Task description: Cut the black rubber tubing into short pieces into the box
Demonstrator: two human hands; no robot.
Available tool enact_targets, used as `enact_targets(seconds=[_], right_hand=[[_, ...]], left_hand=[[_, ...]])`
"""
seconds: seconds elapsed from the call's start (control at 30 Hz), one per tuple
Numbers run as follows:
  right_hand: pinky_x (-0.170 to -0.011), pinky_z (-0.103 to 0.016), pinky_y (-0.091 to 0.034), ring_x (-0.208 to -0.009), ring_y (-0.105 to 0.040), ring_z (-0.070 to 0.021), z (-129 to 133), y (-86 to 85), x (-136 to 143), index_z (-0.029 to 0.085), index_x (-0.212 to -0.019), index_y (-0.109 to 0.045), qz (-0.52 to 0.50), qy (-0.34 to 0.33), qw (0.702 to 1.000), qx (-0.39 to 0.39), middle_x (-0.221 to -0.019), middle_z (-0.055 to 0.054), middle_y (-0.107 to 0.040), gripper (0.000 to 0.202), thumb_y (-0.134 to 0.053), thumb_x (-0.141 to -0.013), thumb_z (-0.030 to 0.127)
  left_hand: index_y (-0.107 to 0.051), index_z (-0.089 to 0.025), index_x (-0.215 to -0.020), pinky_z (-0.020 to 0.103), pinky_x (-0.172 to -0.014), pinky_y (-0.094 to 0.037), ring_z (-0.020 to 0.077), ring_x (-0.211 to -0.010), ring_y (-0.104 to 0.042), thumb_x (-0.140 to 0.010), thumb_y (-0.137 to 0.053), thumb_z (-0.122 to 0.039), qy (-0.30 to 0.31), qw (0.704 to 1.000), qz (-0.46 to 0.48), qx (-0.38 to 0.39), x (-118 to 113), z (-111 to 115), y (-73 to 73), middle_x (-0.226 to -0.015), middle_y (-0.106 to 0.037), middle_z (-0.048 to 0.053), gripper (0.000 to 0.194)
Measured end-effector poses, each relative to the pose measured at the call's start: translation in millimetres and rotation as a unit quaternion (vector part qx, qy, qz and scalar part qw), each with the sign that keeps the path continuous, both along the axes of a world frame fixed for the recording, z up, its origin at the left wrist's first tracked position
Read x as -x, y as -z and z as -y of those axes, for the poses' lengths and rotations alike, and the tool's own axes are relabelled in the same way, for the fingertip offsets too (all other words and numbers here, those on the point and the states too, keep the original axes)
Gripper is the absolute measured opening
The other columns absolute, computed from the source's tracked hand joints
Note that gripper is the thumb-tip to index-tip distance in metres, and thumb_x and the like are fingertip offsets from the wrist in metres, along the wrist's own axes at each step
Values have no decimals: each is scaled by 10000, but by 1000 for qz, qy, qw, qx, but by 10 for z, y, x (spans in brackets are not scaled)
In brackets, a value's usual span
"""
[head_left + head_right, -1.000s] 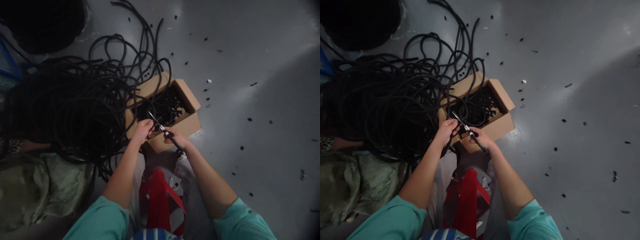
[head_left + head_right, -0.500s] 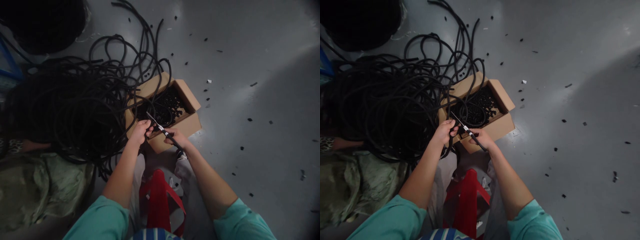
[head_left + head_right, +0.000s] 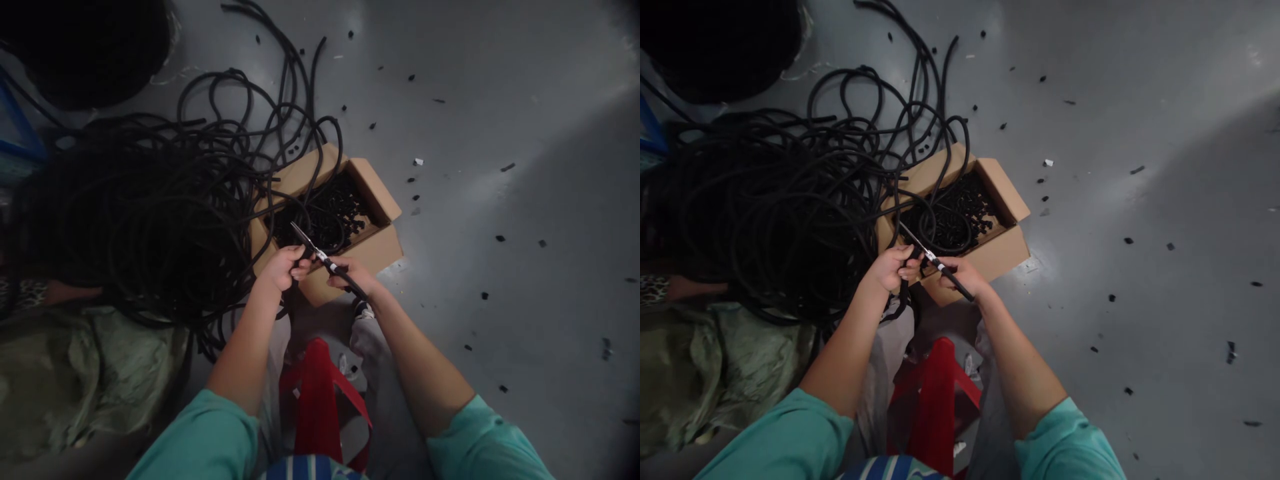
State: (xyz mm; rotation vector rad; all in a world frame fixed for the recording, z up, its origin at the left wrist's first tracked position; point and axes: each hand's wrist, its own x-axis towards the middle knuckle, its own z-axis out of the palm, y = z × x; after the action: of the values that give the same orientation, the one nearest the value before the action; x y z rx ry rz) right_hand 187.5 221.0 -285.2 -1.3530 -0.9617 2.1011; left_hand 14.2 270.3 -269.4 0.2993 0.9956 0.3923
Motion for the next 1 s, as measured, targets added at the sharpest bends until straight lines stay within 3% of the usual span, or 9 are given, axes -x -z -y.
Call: enact_targets(seconds=[0.17, 0.3, 0.43, 0.7, 1.0], right_hand=[[-508, -218, -314, -521, -405, -74, -6, 66, -58, 152, -1079, -541, 8, 70, 998, -7, -577, 64, -464, 552, -579, -531, 195], [-662, -258, -377, -704, -489, -122, -15, 121, -134, 183, -1090, -538, -3, 48, 999, -12, -717, 25, -543, 609, -593, -484, 153], [-746, -295, -381, -776, -499, -147, -16, 110, -177, 193, -1121, -526, -3, 9, 1000, -18, -772, 15, -557, 640, -583, -486, 138], [-744, -299, -394, -757, -500, -143, -17, 100, -176, 184, -1131, -529, 16, -40, 999, -27, -775, 17, -547, 641, -561, -497, 99], [-724, -286, -394, -749, -491, -136, 8, 148, -139, 184, -1152, -536, 44, -56, 996, -58, -825, 0, -557, 665, -559, -497, 74]], left_hand=[[-588, -107, -721, 216, -460, -372, 70, -475, -483, -642, -639, -208, -101, 991, -49, -68, -35, -3, -12, -613, -541, 18, 138], [-598, -110, -795, 234, -590, -431, 83, -598, -544, -575, -629, -73, -136, 984, -49, -104, -41, -13, -13, -726, -586, 24, 225], [-565, -110, -765, 232, -616, -441, 87, -615, -565, -544, -669, -69, -162, 974, -96, -124, -34, -14, 16, -690, -589, 9, 248], [-553, -126, -833, 233, -522, -430, 91, -510, -556, -569, -703, -214, -92, 969, -148, -174, -51, 12, 42, -649, -593, -11, 316], [-519, -119, -678, 209, -478, -372, 59, -459, -484, -553, -675, -127, -43, 955, -207, -206, -94, 34, 81, -553, -542, -37, 199]])
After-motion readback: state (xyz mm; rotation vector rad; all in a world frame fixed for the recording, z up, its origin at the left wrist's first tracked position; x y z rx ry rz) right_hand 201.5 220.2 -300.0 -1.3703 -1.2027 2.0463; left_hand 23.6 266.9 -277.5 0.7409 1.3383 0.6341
